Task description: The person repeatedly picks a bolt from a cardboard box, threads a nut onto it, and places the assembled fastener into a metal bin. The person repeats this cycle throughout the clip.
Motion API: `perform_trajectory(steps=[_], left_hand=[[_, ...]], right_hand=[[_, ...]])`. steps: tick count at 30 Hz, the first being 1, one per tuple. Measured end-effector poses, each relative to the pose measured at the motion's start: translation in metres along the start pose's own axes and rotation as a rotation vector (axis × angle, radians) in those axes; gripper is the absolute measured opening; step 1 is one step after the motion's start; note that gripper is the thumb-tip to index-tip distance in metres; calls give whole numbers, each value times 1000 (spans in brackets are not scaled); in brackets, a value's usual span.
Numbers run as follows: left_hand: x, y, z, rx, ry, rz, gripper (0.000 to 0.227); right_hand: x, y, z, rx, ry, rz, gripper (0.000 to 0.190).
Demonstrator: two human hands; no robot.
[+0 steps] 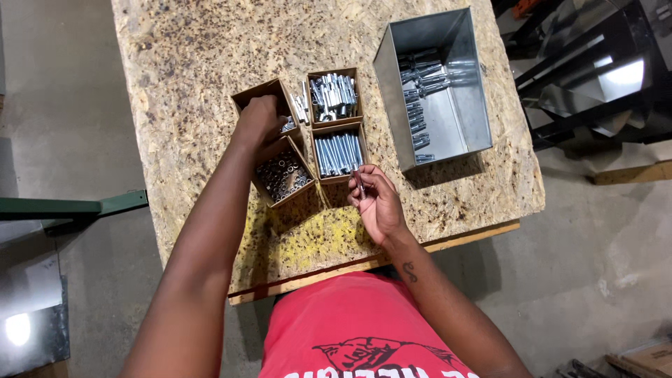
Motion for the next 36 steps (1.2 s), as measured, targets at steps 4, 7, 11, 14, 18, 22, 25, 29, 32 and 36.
perform_trajectory(steps=[4,7,11,14,18,22,25,29,32,36], left_hand=[[55,-52,54,-103,-35,56,7],[60,-62,56,-147,19,73,13],[49,-50,41,-170,72,74,19],[45,-42,51,-164,68,-10,16],[-34,17,-44,-83,127,-182,11],[-86,92,-145,-71,695,-302,15],[-82,128,-192,-124,981,-214,19],[-57,152,-209,-177,1256,-134,18],[-50,156,-204,-153,1238,-147,15],[-55,164,-212,-153,1216,-119,18]], right_hand=[[-2,6,-12,38,-47,2,22],[-5,10,-17,49,-53,4,22],[-11,9,-21,58,-45,1,22],[-8,10,-17,51,-40,-3,22],[-10,1,-24,57,-31,7,23],[-3,-6,-30,62,-1,22,21],[5,-9,-33,66,32,38,20],[12,-16,-38,63,83,68,20],[8,-22,-41,56,77,97,19],[9,-14,-40,62,43,105,20]])
Point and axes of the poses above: each hand's wrist, its own y-axis away from the middle knuckle, its own x-axis out of the palm, z = x × y, the point moved 7 cm from there along -y, towards the middle knuckle, and after that the axes turned 9 degrees about x, right-handed, at the moved point
